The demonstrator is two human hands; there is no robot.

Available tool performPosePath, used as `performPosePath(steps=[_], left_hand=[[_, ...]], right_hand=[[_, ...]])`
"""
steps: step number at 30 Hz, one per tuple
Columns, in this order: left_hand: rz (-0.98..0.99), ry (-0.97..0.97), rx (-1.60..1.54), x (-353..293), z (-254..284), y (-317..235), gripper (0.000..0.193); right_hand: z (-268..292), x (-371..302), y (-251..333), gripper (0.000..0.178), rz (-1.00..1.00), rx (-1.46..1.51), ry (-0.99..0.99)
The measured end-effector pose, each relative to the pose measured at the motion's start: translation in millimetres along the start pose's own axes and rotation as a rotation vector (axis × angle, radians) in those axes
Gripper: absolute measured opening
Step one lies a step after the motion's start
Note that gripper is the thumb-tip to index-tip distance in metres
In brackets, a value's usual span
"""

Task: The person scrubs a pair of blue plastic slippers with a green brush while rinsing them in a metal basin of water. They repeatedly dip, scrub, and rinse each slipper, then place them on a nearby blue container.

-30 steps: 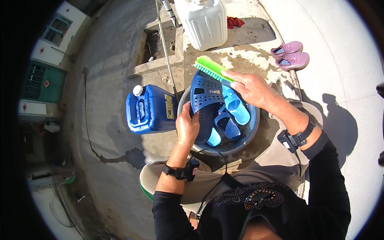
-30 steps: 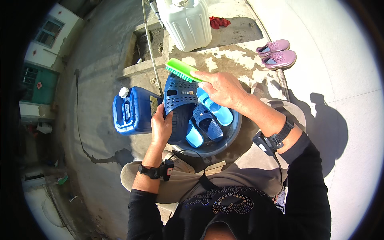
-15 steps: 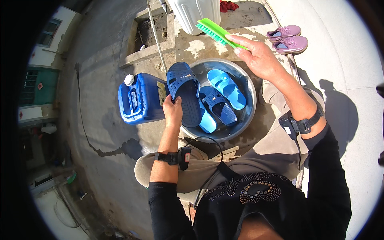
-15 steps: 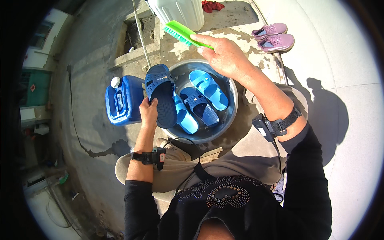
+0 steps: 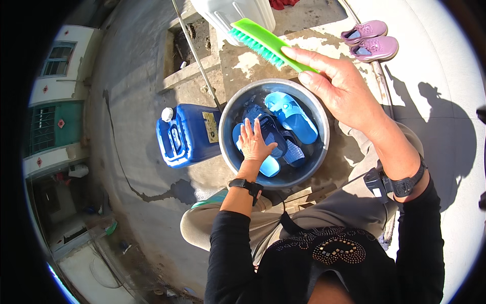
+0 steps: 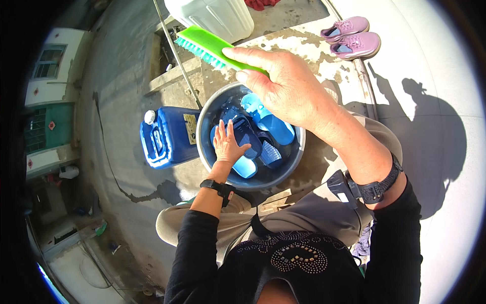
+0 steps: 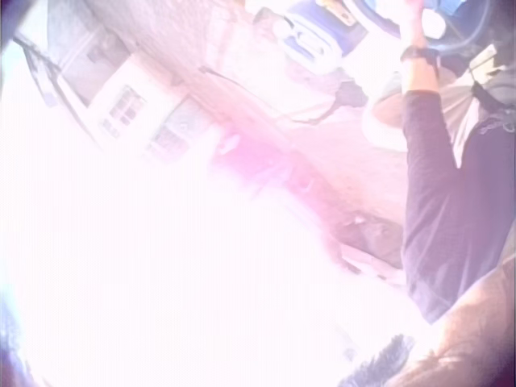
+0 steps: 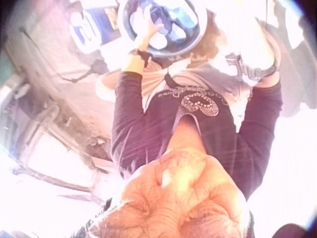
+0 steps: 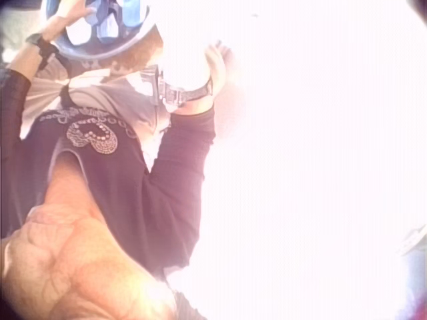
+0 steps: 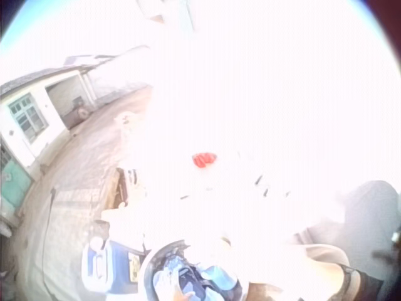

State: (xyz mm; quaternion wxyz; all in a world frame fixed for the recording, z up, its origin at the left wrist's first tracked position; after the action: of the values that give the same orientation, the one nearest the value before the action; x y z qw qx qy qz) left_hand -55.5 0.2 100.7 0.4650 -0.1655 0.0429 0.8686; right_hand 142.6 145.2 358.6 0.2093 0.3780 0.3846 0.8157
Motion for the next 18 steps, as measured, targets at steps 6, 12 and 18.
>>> performPosePath(steps=[6, 12, 18], left_hand=[[0.06, 0.285, 0.001, 11, -43, -37, 0.122], [0.131, 0.506, 0.143, 17, -106, -51, 0.11], [0.065, 0.632, 0.095, 27, -110, -48, 0.113]], right_hand=[[15, -12, 20, 0.041, -0.093, 0.194, 0.09], [19, -15, 17, 0.044, -0.173, 0.363, 0.046], [13, -10, 11, 0.046, -0.158, 0.408, 0.032]])
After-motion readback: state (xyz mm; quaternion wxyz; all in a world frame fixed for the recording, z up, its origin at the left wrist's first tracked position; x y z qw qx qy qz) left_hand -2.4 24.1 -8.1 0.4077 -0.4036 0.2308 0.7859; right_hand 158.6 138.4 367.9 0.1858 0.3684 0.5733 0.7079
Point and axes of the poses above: each hand's wrist, its own x-axis towards the middle knuckle, its own z-axis out of the back of the hand, y = z × x, the point moved 2 cm from there along x, towards the middle knuckle, and after that the axes turned 15 degrees about z, right-handed, at the moved point
